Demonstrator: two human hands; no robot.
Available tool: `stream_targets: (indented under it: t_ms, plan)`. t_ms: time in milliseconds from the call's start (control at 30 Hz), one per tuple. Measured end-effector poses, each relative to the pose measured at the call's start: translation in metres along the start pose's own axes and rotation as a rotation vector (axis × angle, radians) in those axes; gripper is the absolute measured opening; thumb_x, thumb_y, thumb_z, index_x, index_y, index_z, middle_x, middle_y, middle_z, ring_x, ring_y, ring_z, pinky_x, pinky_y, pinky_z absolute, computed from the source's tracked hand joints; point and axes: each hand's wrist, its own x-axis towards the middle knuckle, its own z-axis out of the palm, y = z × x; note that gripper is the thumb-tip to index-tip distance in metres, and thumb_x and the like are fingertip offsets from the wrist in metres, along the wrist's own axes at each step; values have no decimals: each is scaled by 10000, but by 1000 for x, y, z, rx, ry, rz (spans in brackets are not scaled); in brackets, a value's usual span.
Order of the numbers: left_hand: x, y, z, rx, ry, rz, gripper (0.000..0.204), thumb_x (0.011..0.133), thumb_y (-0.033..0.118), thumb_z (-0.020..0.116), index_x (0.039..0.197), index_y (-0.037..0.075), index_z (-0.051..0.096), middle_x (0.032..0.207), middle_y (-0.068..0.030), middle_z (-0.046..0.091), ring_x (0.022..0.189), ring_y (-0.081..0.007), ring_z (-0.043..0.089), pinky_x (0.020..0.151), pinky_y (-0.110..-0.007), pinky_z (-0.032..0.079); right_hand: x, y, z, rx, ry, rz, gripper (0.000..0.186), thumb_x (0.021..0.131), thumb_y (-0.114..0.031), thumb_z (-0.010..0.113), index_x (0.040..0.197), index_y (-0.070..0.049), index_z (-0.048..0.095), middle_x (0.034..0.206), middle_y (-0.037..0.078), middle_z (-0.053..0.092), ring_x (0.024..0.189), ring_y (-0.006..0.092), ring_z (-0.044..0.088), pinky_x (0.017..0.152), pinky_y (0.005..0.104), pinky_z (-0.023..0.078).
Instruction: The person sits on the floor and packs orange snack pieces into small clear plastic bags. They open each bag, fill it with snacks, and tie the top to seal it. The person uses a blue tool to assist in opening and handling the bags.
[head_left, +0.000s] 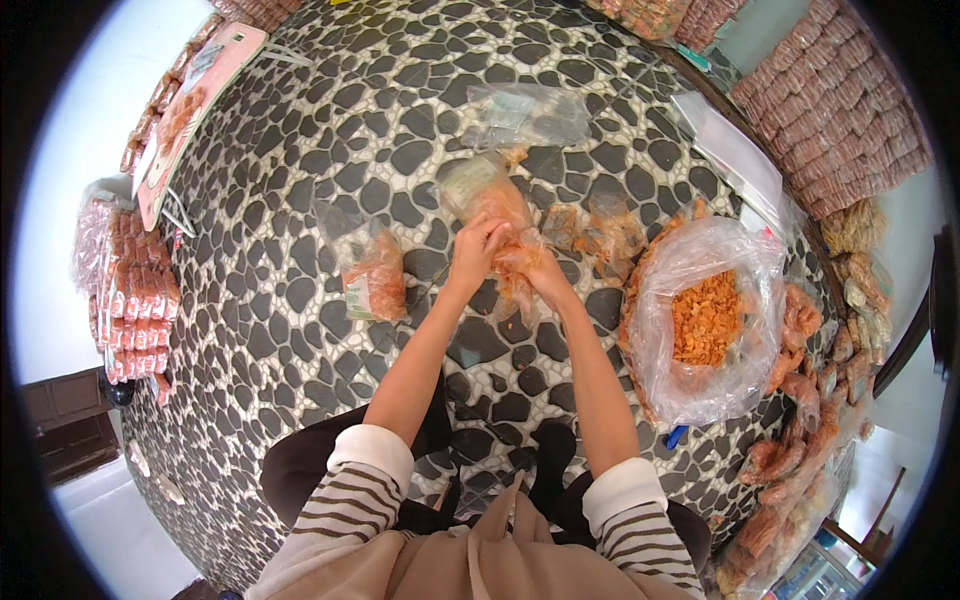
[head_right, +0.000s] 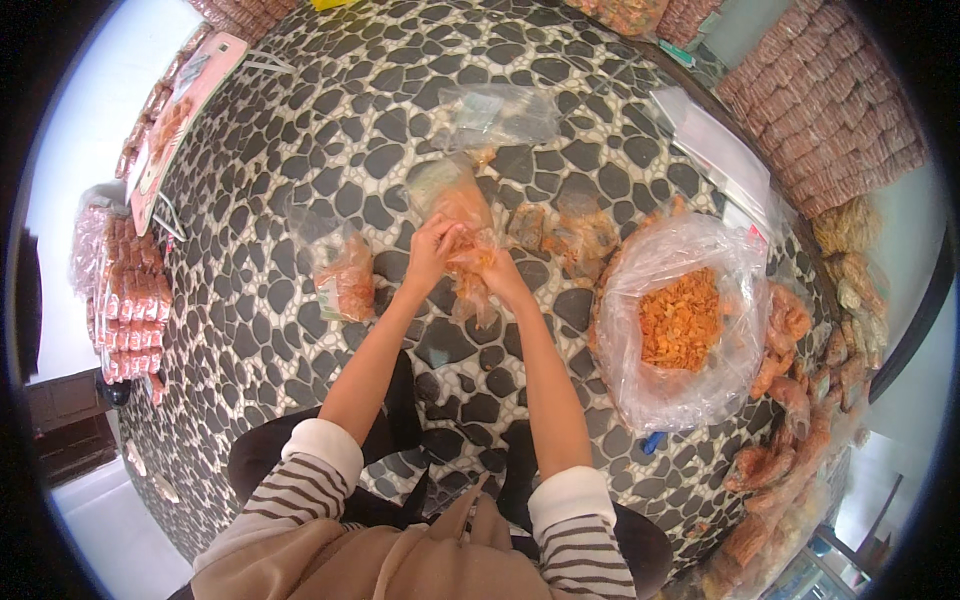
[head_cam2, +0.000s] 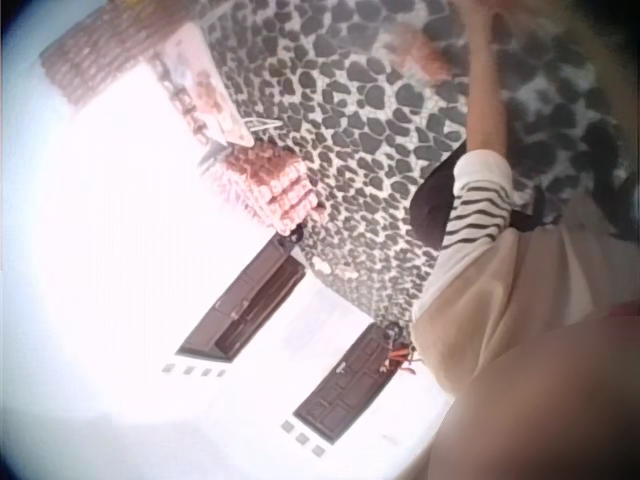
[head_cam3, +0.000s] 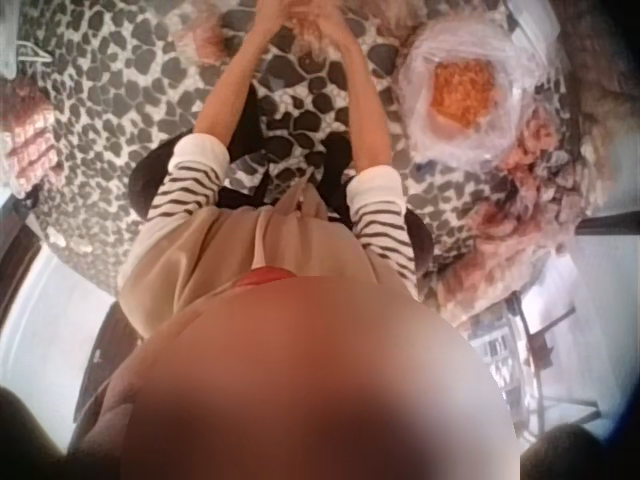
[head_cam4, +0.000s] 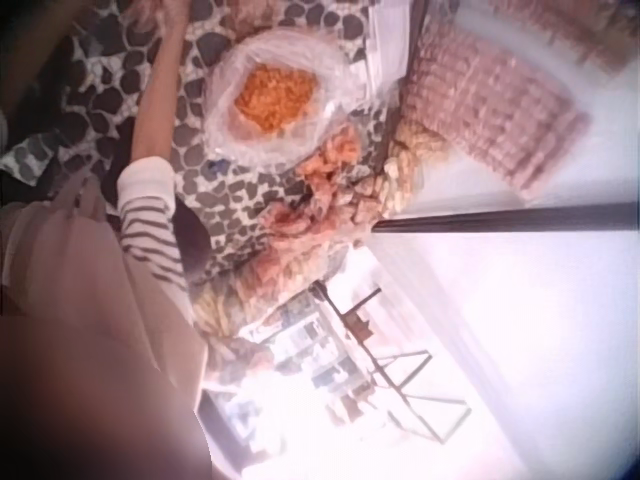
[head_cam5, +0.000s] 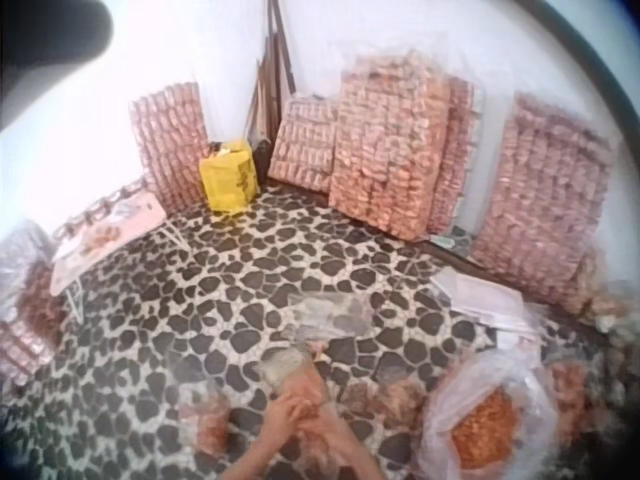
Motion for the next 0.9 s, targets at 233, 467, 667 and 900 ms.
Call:
stream_targets:
  t_ms: [233,467,667,900]
  plan:
    - [-25,24,7,-234,96,-86,224,912,175,494,949,18,649,650,-31,470,593,-107,416,554,-252,357,31,7,-6,704,163,100,84,843,-93,522,902,-34,536,785,49,571,684,148,577,573,245,477]
    - [-39,44,25,-355,65,-365,237,924,164,479,967,-3,642,806,-80,631,714,-90,548,641,-235,423,80,39,-7,181,647,-163,92,859,-127,501,914,-54,514,786,49,550,642,171,546,542,292,452]
    - [0,38,26,-656,304,-322,331,951,223,435,1013,-42,622,942,-61,646,834,-101,566,740,-244,455,23,9,2,-459,296,-431,206,844,-82,494,1019,25,516,1060,165,519,943,251,533,791,325,433]
    - [-8,47,14,-690,-34,-372,346,955,247,424,1019,-33,617,992,-57,633,881,-87,556,792,-217,429,5,-28,11,-1161,196,-446,161,780,-35,502,909,37,567,977,237,563,918,352,558,741,394,446]
